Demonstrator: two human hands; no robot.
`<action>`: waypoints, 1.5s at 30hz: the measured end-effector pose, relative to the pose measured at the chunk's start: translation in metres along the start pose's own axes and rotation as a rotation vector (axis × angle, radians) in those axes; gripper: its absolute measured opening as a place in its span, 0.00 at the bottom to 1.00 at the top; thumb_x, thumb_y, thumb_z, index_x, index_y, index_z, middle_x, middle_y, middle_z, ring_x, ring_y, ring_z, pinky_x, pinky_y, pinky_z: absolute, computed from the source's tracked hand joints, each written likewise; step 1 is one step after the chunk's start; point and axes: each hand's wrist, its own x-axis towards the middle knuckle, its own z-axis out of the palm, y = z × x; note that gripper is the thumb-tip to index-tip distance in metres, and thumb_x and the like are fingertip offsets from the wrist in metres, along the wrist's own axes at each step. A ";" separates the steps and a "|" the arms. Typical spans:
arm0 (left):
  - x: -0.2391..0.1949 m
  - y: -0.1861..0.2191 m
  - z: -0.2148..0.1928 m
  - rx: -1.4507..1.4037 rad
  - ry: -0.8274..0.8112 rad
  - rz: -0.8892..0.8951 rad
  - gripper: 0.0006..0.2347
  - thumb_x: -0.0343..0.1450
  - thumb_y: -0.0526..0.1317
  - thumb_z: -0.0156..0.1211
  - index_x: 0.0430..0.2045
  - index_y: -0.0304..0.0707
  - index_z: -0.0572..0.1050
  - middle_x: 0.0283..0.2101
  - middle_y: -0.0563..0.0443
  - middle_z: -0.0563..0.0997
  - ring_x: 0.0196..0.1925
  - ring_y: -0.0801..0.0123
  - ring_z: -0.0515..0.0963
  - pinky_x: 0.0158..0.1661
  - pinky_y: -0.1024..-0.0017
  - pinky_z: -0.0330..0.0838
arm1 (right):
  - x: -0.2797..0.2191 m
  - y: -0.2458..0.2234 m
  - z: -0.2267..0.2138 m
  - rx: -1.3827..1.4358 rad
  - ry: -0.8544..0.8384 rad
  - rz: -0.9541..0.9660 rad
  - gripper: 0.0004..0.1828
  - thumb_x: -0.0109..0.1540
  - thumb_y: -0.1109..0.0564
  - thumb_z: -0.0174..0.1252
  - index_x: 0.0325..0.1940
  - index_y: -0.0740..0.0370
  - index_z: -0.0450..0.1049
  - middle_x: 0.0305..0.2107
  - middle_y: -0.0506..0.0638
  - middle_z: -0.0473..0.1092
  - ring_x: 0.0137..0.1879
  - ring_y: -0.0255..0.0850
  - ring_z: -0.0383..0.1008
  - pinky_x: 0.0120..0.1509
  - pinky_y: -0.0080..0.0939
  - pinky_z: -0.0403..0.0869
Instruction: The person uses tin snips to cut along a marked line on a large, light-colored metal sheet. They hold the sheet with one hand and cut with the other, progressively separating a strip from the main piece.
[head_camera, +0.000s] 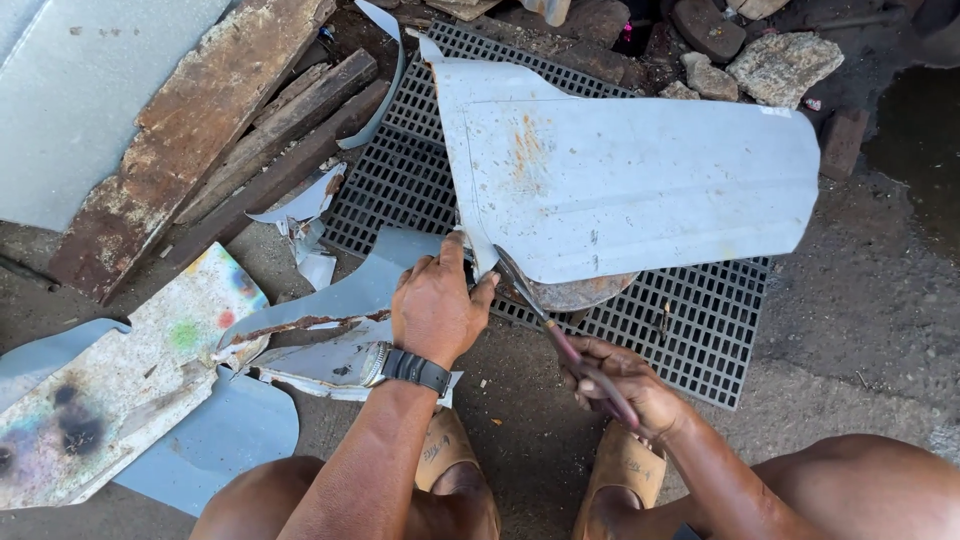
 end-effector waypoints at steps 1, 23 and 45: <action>0.003 -0.013 0.023 -0.042 0.055 0.030 0.35 0.73 0.60 0.60 0.72 0.47 0.55 0.54 0.44 0.79 0.63 0.37 0.72 0.62 0.35 0.70 | -0.001 0.000 -0.004 0.013 -0.122 0.006 0.40 0.64 0.55 0.66 0.76 0.71 0.58 0.45 0.54 0.76 0.42 0.36 0.76 0.42 0.29 0.75; 0.008 -0.014 0.016 -0.003 -0.034 0.004 0.34 0.73 0.62 0.58 0.71 0.47 0.56 0.52 0.45 0.80 0.61 0.38 0.73 0.60 0.36 0.72 | -0.003 0.007 -0.010 0.138 0.025 -0.007 0.36 0.59 0.67 0.67 0.71 0.67 0.67 0.46 0.71 0.77 0.43 0.51 0.83 0.40 0.40 0.85; -0.001 -0.024 0.030 -0.009 0.037 -0.027 0.36 0.73 0.63 0.57 0.72 0.46 0.55 0.54 0.45 0.78 0.61 0.36 0.72 0.62 0.34 0.69 | -0.012 -0.028 0.052 -0.569 0.271 0.251 0.39 0.62 0.47 0.53 0.78 0.55 0.59 0.54 0.58 0.78 0.61 0.51 0.79 0.73 0.57 0.74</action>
